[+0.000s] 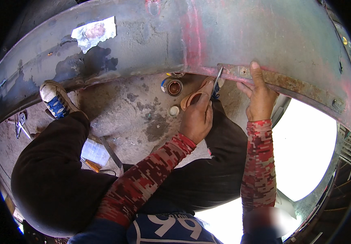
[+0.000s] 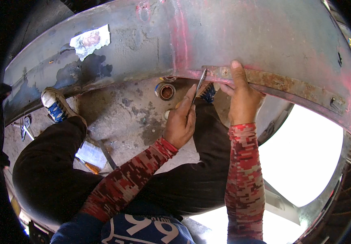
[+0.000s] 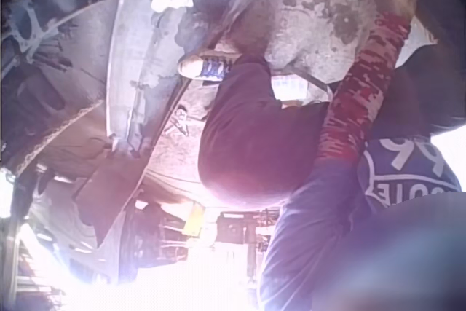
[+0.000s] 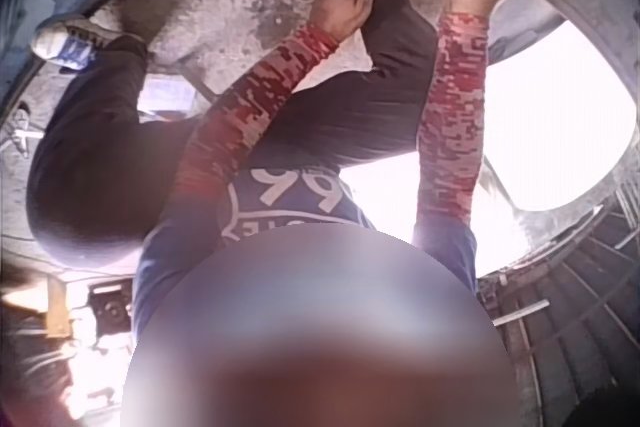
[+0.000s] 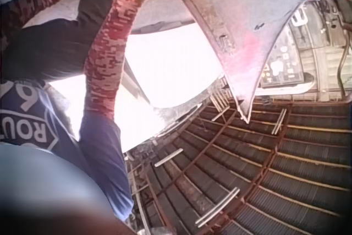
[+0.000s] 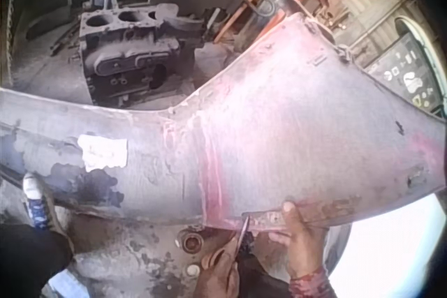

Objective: The person wipes a car part with a cloth, then uses a drill to make holes in a metal bracket attached to the part. They also use pliers to adjust the bracket and pour liquid from a bottle onto the bracket.

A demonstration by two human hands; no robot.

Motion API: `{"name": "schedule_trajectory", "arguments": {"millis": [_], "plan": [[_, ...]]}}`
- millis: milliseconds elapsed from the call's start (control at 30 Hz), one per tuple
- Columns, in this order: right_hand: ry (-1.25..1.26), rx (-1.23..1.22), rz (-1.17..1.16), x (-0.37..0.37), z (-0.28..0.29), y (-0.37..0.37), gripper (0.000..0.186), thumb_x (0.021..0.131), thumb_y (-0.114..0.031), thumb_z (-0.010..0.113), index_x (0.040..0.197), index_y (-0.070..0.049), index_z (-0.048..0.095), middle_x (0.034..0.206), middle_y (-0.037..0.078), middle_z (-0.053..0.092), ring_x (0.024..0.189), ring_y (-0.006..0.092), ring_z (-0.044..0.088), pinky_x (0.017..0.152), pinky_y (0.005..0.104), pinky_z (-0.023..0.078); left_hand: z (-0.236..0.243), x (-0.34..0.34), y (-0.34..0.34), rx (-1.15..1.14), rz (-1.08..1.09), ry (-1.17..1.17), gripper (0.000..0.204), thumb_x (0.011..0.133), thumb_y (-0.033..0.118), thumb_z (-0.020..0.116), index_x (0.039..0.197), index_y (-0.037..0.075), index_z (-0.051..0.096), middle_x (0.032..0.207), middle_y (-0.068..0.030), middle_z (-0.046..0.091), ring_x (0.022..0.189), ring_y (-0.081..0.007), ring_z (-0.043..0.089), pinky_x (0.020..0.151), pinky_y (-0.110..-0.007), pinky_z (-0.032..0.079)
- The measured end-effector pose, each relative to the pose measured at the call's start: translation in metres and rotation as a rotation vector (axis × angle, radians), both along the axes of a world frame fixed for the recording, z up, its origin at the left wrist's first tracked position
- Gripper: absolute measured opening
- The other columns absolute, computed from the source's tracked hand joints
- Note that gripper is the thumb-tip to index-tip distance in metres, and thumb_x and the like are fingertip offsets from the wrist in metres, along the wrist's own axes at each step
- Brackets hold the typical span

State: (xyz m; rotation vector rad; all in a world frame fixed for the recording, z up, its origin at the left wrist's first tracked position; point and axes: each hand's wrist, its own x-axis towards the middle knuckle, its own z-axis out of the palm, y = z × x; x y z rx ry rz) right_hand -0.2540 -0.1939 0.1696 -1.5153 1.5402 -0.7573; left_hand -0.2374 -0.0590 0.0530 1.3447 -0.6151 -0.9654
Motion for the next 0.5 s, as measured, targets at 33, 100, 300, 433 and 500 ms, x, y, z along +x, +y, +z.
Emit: {"name": "schedule_trajectory", "arguments": {"millis": [33,100,300,433,500], "plan": [[-0.003,-0.005,-0.008,-0.0002,-0.0004,0.0001,0.072,0.091,-0.027,0.081,0.142,0.007,0.043,0.133,0.023,0.058,0.114,0.0340,0.068,0.085,0.0448,0.066,-0.0003,-0.0001,0.0002,0.023,-0.020,0.021,0.054,0.103,0.003,0.044,0.157,0.006,0.038,0.132,-0.0322,0.060,0.117,-0.0452,0.064,0.096,-0.038,0.051],[-0.012,-0.004,-0.021,-0.0005,-0.0008,-0.0003,0.073,0.091,-0.028,0.081,0.142,0.007,0.043,0.132,0.023,0.058,0.112,0.0338,0.068,0.084,0.0448,0.066,-0.0015,0.0003,-0.0012,-0.036,0.016,-0.025,0.054,0.103,0.003,0.044,0.157,0.006,0.039,0.132,-0.0319,0.060,0.116,-0.0446,0.064,0.095,-0.038,0.051],[-0.029,-0.011,-0.045,-0.0012,-0.0031,-0.0030,0.076,0.090,-0.030,0.082,0.142,0.008,0.043,0.130,0.022,0.059,0.106,0.0337,0.070,0.084,0.0449,0.065,-0.0023,0.0008,-0.0004,0.002,-0.019,0.020,0.054,0.102,0.004,0.045,0.156,0.006,0.040,0.130,-0.0313,0.061,0.113,-0.0446,0.065,0.094,-0.038,0.051],[-0.013,-0.006,-0.049,-0.0031,-0.0040,-0.0041,0.073,0.091,-0.031,0.081,0.140,0.009,0.045,0.128,0.022,0.060,0.105,0.0332,0.070,0.084,0.0445,0.065,-0.0017,0.0002,-0.0018,-0.003,0.034,-0.023,0.061,0.097,0.004,0.053,0.156,0.010,0.040,0.114,-0.0299,0.066,0.100,-0.0445,0.067,0.086,-0.046,0.055],[-0.014,0.001,-0.047,-0.0037,-0.0045,-0.0049,0.071,0.091,-0.032,0.081,0.138,0.009,0.048,0.127,0.022,0.061,0.103,0.0326,0.071,0.084,0.0440,0.065,-0.0008,0.0003,-0.0027,-0.021,0.042,-0.054,0.061,0.097,0.004,0.053,0.156,0.010,0.040,0.111,-0.0298,0.067,0.098,-0.0444,0.068,0.086,-0.046,0.055]]}}
